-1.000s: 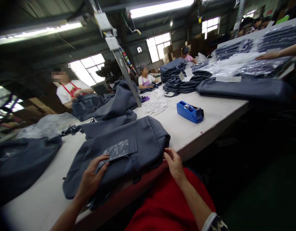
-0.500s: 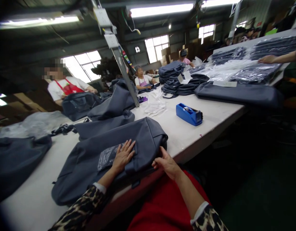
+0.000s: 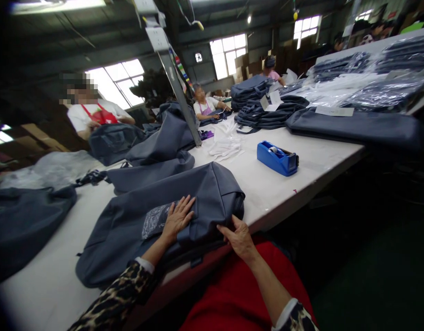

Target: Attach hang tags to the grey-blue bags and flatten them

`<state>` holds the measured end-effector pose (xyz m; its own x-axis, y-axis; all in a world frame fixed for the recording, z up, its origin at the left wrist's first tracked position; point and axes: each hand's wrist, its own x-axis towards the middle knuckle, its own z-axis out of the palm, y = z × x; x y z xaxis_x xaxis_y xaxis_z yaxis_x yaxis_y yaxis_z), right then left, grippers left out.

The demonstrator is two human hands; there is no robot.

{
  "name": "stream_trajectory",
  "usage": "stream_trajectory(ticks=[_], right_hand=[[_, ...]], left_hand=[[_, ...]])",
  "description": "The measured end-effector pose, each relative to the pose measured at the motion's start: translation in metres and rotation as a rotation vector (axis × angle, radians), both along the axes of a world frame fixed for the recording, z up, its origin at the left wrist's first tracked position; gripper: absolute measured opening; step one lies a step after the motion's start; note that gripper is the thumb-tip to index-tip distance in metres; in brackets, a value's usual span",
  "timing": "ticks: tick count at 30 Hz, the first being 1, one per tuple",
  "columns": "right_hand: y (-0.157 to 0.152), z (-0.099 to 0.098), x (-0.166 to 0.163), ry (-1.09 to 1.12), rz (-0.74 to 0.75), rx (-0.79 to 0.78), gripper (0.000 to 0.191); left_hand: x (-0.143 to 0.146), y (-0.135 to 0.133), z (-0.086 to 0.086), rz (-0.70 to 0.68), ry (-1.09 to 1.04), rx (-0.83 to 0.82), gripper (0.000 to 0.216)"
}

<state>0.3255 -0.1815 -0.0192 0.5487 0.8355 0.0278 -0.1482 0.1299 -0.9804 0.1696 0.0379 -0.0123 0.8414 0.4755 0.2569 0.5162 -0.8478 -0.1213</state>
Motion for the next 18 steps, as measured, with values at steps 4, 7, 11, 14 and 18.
stream_trajectory(ticks=[4,7,11,14,18], right_hand=[[-0.015,-0.006,-0.007,-0.028,-0.023,-0.043,0.033],[-0.020,-0.012,-0.010,0.004,-0.009,-0.078,0.038],[-0.020,-0.015,-0.010,0.065,0.006,-0.058,0.045],[-0.019,-0.015,-0.008,0.075,0.021,-0.044,0.046],[-0.018,-0.013,-0.008,0.053,0.034,-0.028,0.047]], left_hand=[[0.000,0.001,-0.001,-0.004,0.006,-0.031,0.054],[0.000,0.003,-0.004,-0.019,-0.001,-0.052,0.055],[0.001,0.001,0.007,-0.036,-0.026,-0.123,0.055],[0.000,-0.027,0.032,-0.073,-0.172,-0.214,0.044],[0.001,-0.096,0.057,-0.302,-0.266,-0.338,0.037]])
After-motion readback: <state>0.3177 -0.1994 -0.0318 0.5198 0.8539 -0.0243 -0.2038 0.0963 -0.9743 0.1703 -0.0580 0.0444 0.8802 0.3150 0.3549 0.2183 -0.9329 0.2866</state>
